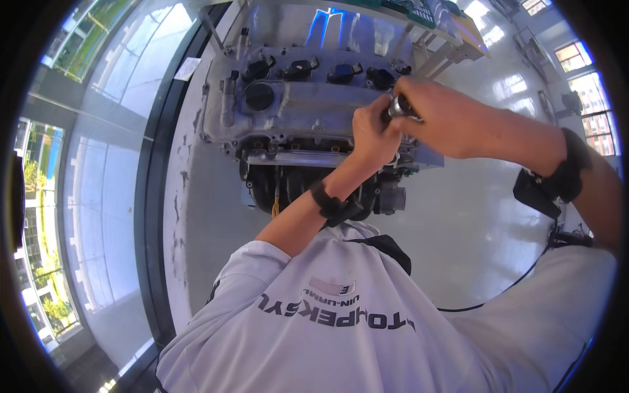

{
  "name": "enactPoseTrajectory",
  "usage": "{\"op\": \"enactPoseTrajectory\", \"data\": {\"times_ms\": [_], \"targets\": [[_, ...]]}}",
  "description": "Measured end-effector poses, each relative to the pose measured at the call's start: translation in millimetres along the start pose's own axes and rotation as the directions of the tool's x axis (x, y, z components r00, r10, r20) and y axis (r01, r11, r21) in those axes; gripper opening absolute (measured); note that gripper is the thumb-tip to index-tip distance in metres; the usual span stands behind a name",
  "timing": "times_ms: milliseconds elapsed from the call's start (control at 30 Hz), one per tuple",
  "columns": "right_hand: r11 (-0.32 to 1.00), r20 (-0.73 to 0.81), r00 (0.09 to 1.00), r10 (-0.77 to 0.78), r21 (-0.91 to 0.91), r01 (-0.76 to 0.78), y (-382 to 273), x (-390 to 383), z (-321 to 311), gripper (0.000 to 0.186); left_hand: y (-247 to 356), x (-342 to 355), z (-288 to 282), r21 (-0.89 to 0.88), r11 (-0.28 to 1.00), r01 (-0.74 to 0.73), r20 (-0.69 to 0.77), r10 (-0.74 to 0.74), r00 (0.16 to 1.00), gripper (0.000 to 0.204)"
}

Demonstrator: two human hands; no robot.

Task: Use a ratchet and socket to tighten or loosen bolts on a vehicle engine component.

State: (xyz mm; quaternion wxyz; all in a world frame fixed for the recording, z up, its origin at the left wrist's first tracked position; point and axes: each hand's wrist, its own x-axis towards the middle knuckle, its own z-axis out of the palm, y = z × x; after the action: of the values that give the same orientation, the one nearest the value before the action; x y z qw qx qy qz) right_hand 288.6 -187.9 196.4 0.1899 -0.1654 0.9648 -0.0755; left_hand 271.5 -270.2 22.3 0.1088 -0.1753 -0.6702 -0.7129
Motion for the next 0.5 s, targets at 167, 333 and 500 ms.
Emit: {"op": "enactPoseTrajectory", "data": {"times_ms": [167, 333, 500], "targets": [[0.719, 0.263, 0.859, 0.439, 0.471, -0.511, 8, 20, 3, 0.035, -2, -2, 18, 0.116, 0.993, -0.009, -0.191, 0.031, 0.981, 0.017], [0.960, 0.289, 0.923, 0.255, 0.043, -0.278, -17, 39, -13, 0.027, -10, 6, -9, 0.007, 0.999, 0.046, -0.008, -0.046, 0.999, 0.014], [0.665, 0.205, 0.871, -0.447, -0.575, 0.476, -18, 58, -25, 0.029, -12, 13, -30, -0.150, 0.983, 0.109, 0.338, -0.052, 0.940, 0.015]]}}
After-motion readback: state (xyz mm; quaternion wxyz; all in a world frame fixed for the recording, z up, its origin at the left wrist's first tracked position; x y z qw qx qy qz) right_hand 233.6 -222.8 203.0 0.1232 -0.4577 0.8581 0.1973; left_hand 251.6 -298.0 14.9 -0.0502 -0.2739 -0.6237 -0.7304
